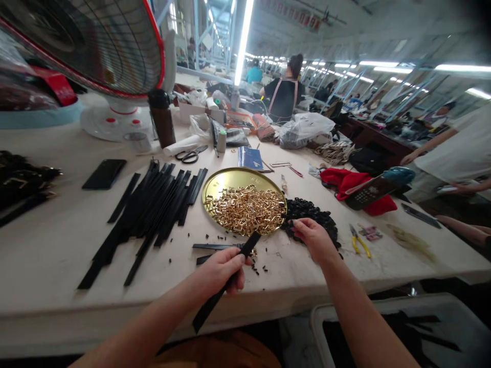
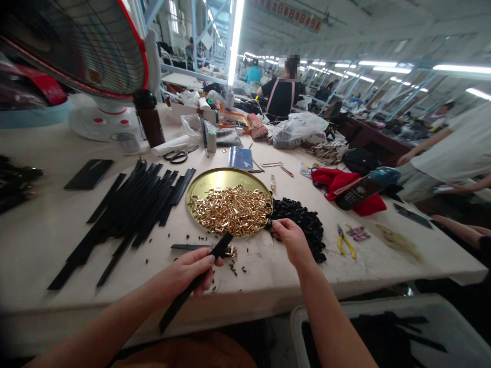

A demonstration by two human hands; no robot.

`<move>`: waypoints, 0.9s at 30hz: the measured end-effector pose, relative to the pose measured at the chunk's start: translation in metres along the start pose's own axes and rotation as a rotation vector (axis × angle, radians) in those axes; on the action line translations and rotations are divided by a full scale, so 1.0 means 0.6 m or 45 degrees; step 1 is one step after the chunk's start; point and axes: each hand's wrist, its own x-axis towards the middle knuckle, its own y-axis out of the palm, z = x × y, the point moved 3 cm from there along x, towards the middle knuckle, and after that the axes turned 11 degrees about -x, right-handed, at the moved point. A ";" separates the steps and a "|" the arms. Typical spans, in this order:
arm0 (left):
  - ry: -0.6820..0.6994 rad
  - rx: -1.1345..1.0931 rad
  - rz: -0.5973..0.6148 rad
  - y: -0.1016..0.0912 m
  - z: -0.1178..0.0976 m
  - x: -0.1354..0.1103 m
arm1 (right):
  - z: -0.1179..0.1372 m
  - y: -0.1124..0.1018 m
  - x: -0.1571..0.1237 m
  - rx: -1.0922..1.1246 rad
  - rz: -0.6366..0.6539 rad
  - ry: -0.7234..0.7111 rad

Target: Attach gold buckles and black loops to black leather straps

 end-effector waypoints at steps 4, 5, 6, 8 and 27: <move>0.051 -0.010 0.074 0.031 -0.001 -0.007 | 0.061 0.043 -0.102 1.029 0.405 0.259; 0.056 0.008 0.078 0.034 0.001 -0.010 | 0.074 0.051 -0.123 1.129 0.466 0.298; 0.054 0.040 0.075 0.035 0.004 -0.013 | 0.085 0.058 -0.140 1.185 0.504 0.328; 0.041 0.123 0.036 0.032 0.012 -0.020 | 0.098 0.068 -0.163 1.245 0.544 0.378; 0.413 1.298 -0.167 0.021 0.019 -0.062 | 0.078 0.103 -0.224 0.764 0.411 0.116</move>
